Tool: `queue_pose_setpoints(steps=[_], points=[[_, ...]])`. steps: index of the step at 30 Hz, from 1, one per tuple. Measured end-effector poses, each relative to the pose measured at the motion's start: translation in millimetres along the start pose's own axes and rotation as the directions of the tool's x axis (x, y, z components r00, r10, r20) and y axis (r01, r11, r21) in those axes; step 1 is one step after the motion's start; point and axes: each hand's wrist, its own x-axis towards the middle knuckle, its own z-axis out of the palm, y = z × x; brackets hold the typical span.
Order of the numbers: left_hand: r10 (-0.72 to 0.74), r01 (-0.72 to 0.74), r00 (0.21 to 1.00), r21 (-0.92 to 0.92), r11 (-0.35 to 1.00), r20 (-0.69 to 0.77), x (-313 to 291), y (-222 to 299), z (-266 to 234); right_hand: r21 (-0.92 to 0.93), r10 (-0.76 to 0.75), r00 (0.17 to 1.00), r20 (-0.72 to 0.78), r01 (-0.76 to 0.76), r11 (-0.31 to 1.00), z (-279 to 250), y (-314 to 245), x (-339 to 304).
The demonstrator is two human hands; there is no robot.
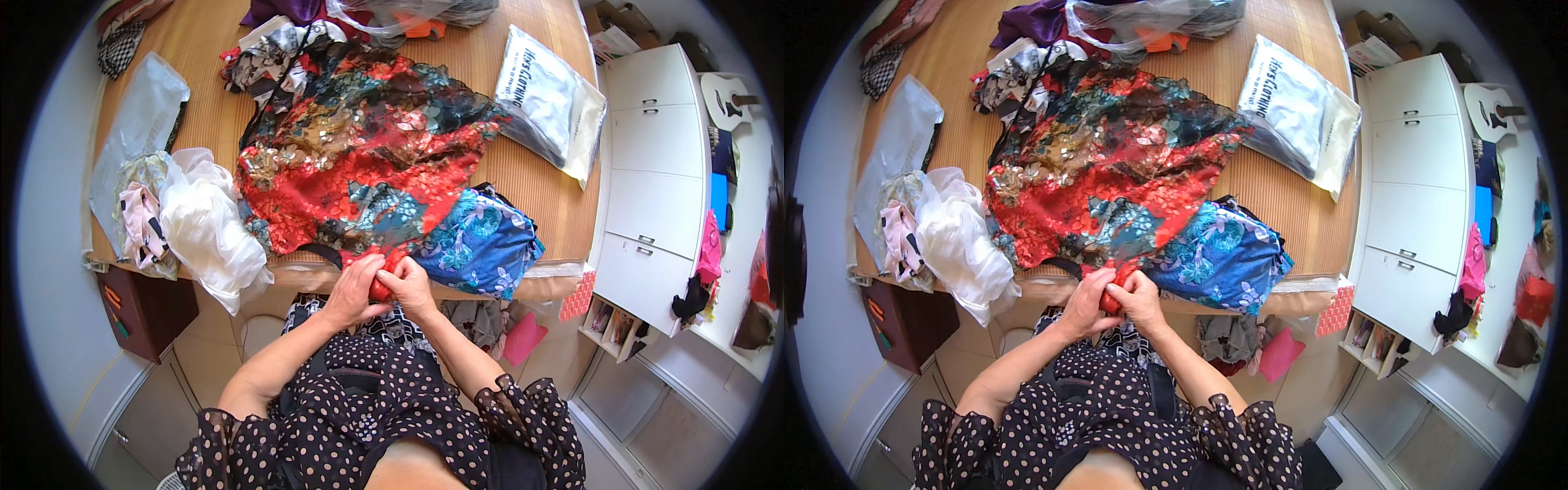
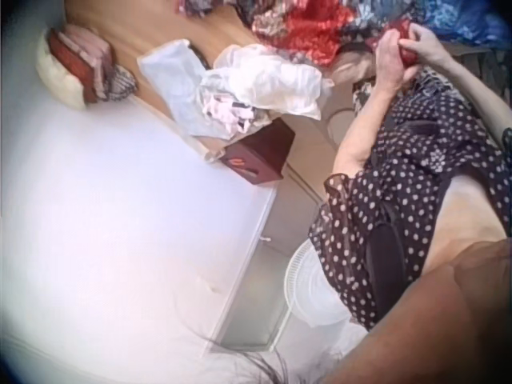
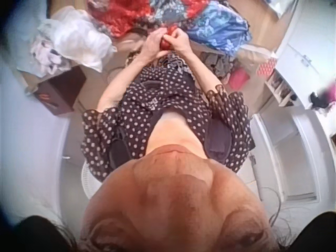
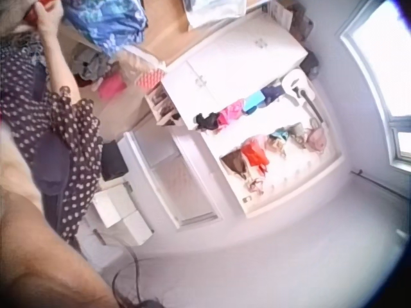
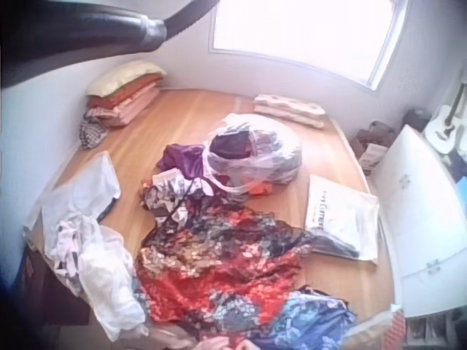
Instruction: The person stands in a bedroom and folds various clothing items on a bed. They handle a patterned dress, a black top, a white garment, a red floral top, and a grey t-shirt, smoothing and folding each one by hand before placing it into a neat pile.
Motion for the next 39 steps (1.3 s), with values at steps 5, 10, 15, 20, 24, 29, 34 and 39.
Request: queue_pose_setpoints(steps=[5,10,15,20,24,29,34,39], points=[[-0.212,0.212,0.977,-0.071,0.975,0.005,2,-16,2,0.083,-0.191,0.982,0.009,0.189,0.978,-63,-19,37],[-0.286,0.288,0.957,-0.029,0.957,0.048,-22,-28,-18,0.180,-0.070,0.940,-0.333,0.136,0.974,-163,-58,126],[-0.230,0.230,0.973,0.065,0.971,-0.007,-25,-10,-13,0.087,-0.074,0.899,-0.432,0.123,0.989,-179,-82,213],[-0.178,0.176,0.982,0.051,0.983,0.055,-33,-5,-5,-0.015,0.015,0.919,-0.395,-0.022,1.000,-154,-97,241],[-0.200,0.225,0.954,-0.094,0.970,0.221,-28,4,-5,0.325,-0.208,0.954,-0.214,0.270,0.906,-198,-106,240],[-0.203,0.366,0.888,-0.369,0.854,0.412,-29,9,17,0.130,-0.084,0.927,-0.366,0.140,0.982,-284,-113,175],[-0.379,0.598,0.758,-0.331,0.730,0.531,-30,7,17,0.216,-0.195,0.912,-0.361,0.285,0.934,-280,-131,155],[-0.729,0.601,0.634,-0.758,0.254,0.258,-35,-38,-34,0.281,-0.415,0.907,-0.072,0.418,0.864,-185,-182,201]])
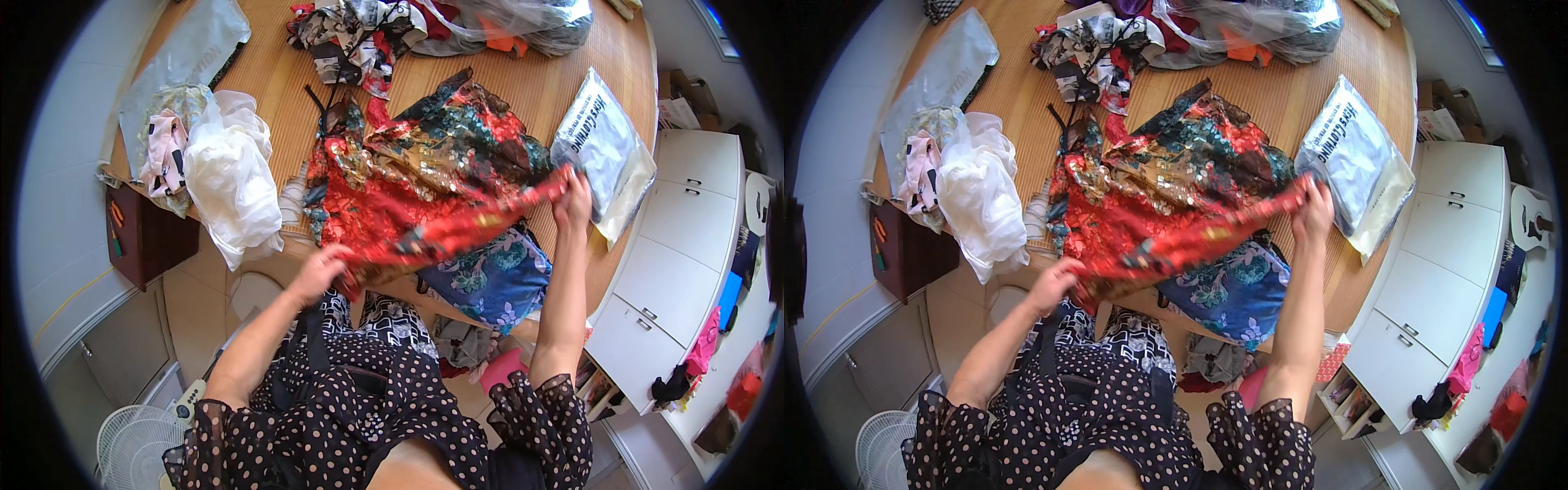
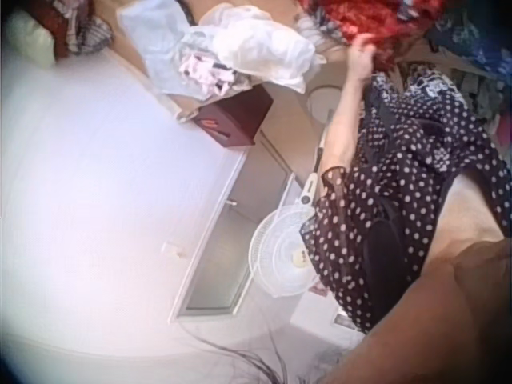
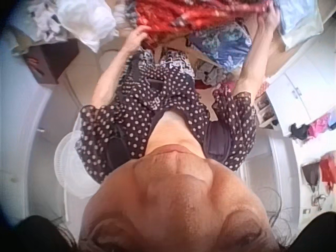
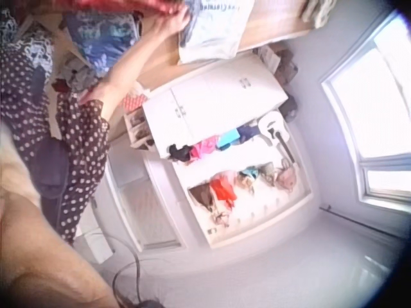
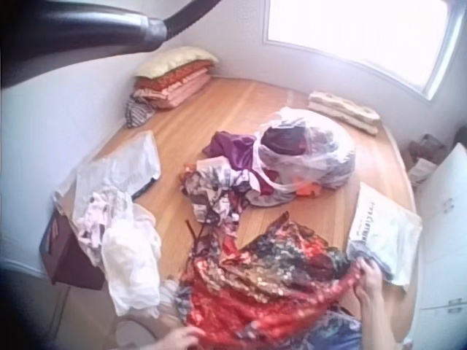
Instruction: The person stands in a bedroom and folds various clothing items on a bed. They handle a patterned dress, a black top, a white garment, a red floral top, and a grey t-shirt, smoothing and folding each one by hand before placing it into a neat pile.
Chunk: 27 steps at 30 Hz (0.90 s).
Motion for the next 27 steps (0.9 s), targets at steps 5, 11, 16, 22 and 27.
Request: queue_pose_setpoints(steps=[5,11,16,22,27], points=[[0.183,-0.212,0.915,-0.041,0.976,-0.360,67,-3,-92,-0.031,0.136,0.991,0.008,-0.136,0.990,147,20,45],[0.385,-0.008,0.637,0.494,0.870,-0.668,121,-32,-109,-0.791,-0.257,0.959,0.123,0.251,0.558,119,70,42],[0.404,0.113,0.631,0.594,0.797,-0.662,113,-25,-98,-0.825,-0.245,0.889,0.387,0.452,0.338,97,122,-78],[0.512,0.291,0.663,0.818,0.496,-0.546,124,-17,-113,-0.686,0.085,0.682,0.726,0.710,0.161,132,190,-193],[0.561,0.176,0.606,0.782,0.598,-0.565,112,-17,-105,-0.750,-0.011,0.750,0.661,0.661,0.024,134,223,-197]])
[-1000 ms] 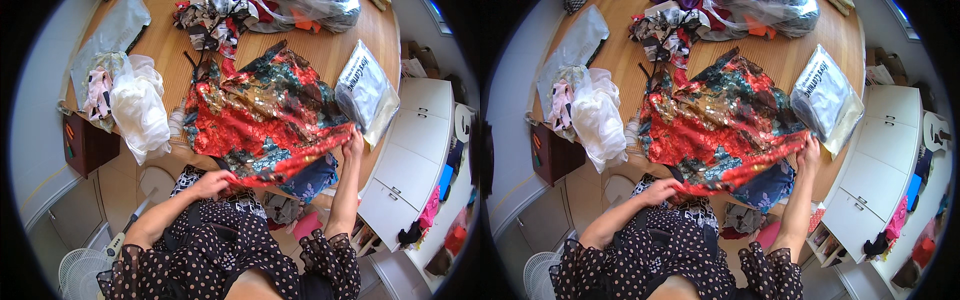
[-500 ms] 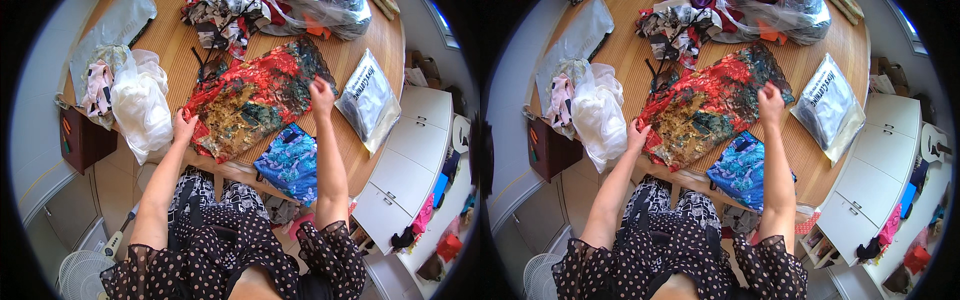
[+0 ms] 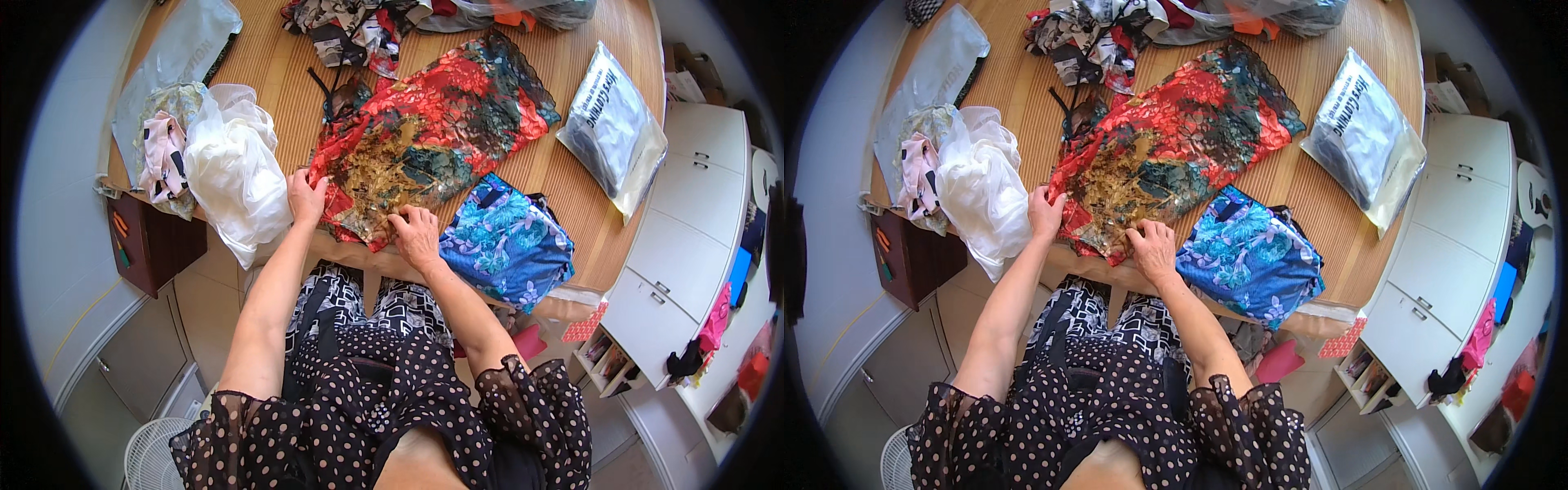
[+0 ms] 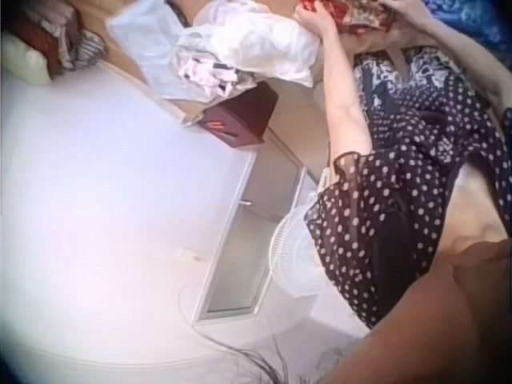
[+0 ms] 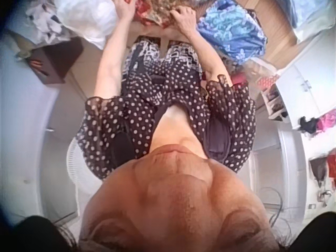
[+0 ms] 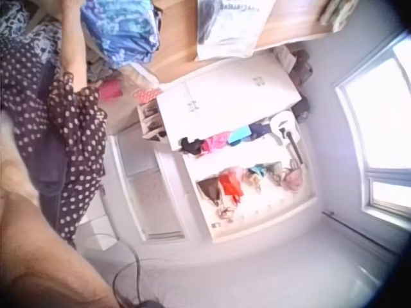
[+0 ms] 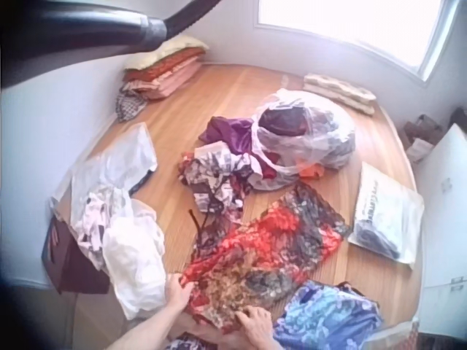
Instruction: The person stands in a bedroom and folds various clothing items on a bed. They handle a patterned dress, a black top, a white garment, a red floral top, and a grey t-shirt, smoothing and folding each one by hand before placing it into a neat pile.
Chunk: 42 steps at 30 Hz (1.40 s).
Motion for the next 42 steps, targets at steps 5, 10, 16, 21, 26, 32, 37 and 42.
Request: queue_pose_setpoints(steps=[5,10,16,21,26,32,37,42], points=[[-0.255,0.240,0.967,-0.331,0.912,0.000,-63,-7,3,0.014,0.072,0.997,0.003,-0.072,0.997,2,2,7],[-0.316,0.930,0.351,-0.366,0.014,0.881,-111,29,-20,0.182,0.022,0.995,-0.096,-0.004,0.983,-22,-12,11],[-0.163,0.765,0.625,-0.640,-0.066,0.763,-77,-25,22,0.328,-0.026,0.997,0.070,0.001,0.945,-24,-42,3],[-0.319,0.329,0.921,-0.887,0.323,0.225,-71,54,-40,0.687,0.076,0.968,0.239,-0.224,0.692,-32,-46,16],[0.272,-0.122,0.961,-0.804,0.582,0.051,-63,177,-69,0.946,0.259,0.922,0.288,-0.316,0.071,-70,-13,34],[0.649,-0.211,0.728,-0.829,0.518,0.221,-50,289,12,0.991,0.804,0.591,0.060,-0.132,0.023,-126,116,40],[0.217,0.210,0.862,-0.713,0.669,0.458,-54,194,64,0.830,0.917,0.397,-0.029,-0.502,0.244,-126,210,19],[-0.144,0.560,0.737,-0.476,0.679,0.661,-49,146,85,0.926,0.965,0.251,0.081,-0.377,0.021,-131,235,45]])
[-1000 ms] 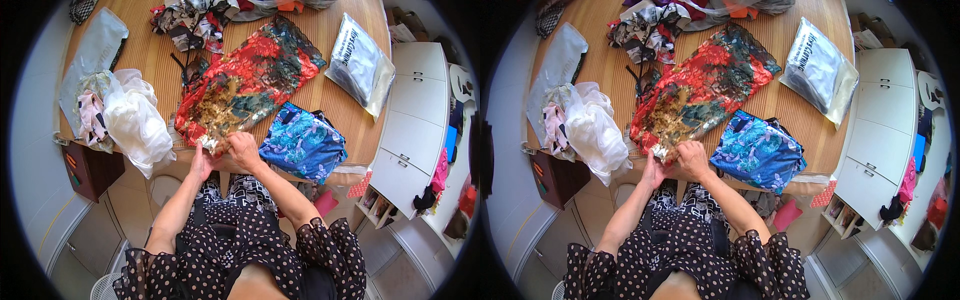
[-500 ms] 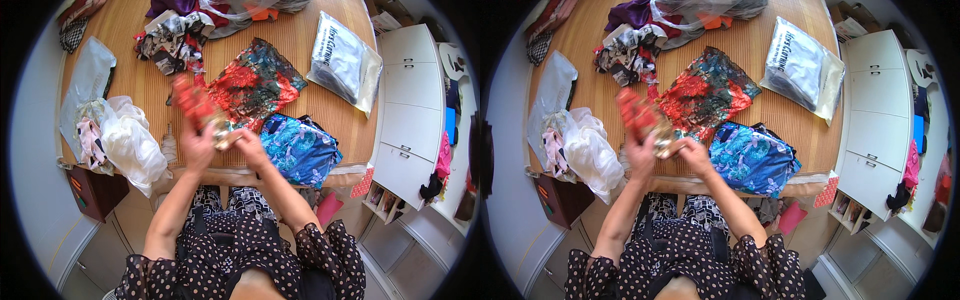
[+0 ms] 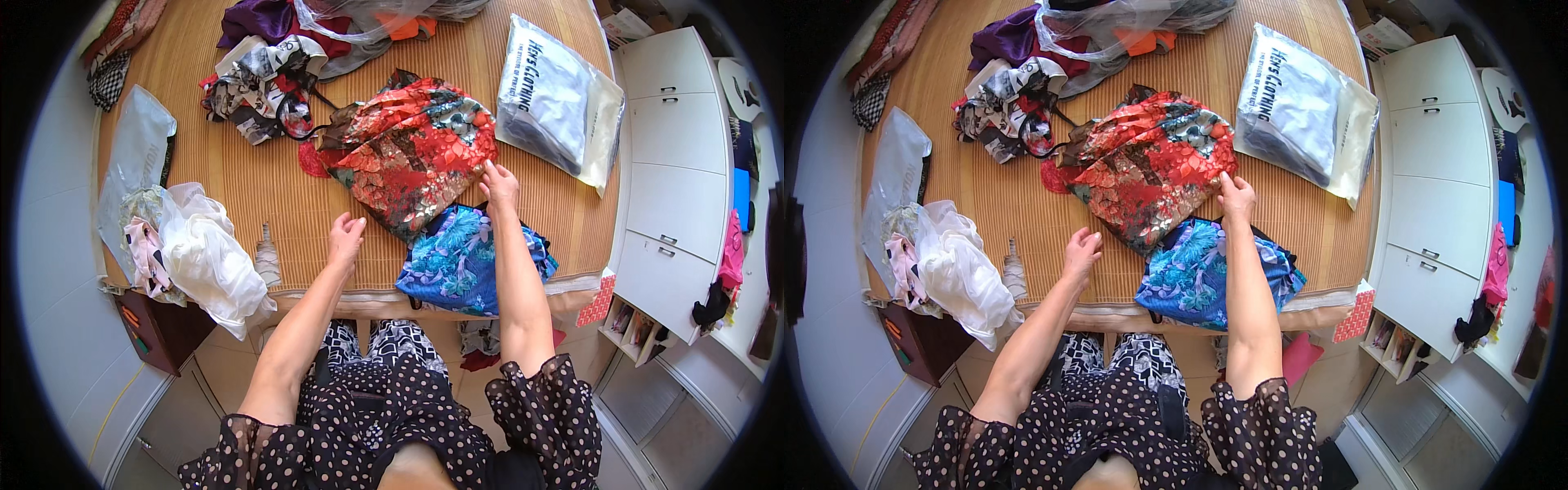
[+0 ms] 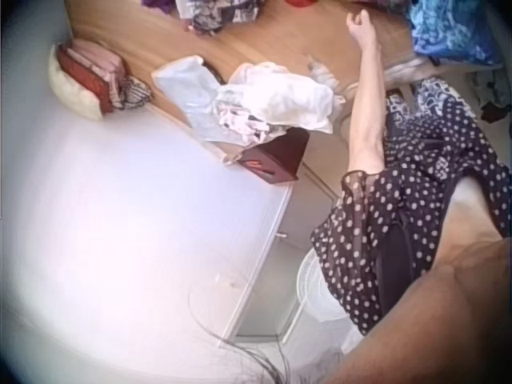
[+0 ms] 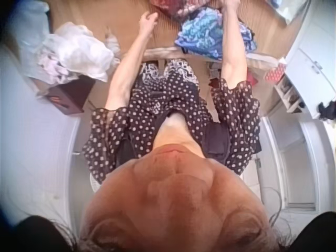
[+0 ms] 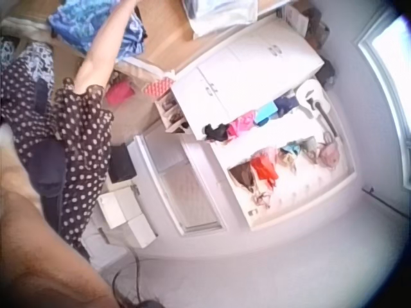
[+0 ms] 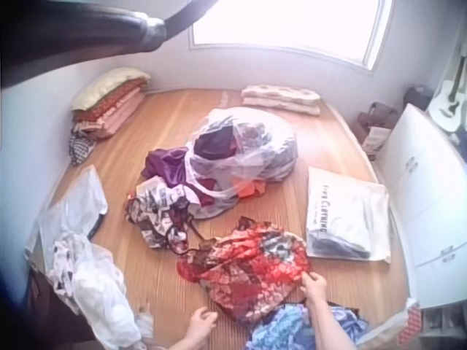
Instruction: The person stands in a bedroom and folds various clothing items on a bed. They handle a patterned dress, a black top, a white garment, a red floral top, and a grey t-shirt, smoothing and folding each one by hand before placing it into a neat pile.
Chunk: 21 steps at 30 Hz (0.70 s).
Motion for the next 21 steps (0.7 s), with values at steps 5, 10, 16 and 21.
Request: queue_pose_setpoints(steps=[5,10,16,21], points=[[-0.079,0.081,0.997,-0.172,0.982,0.017,25,12,19,0.065,0.139,0.989,0.039,-0.142,0.988,41,3,9],[-0.059,0.109,0.984,-0.310,0.944,0.166,31,35,32,0.295,0.261,0.877,0.403,-0.394,0.870,67,12,-2],[0.341,-0.181,0.824,-0.361,0.915,0.451,-21,116,39,0.579,-0.102,0.824,0.557,-0.298,0.759,14,-72,-84],[0.379,-0.222,0.577,-0.307,0.925,0.723,-100,142,75,0.732,-0.216,0.914,0.344,-0.117,0.672,-104,-96,-170]])
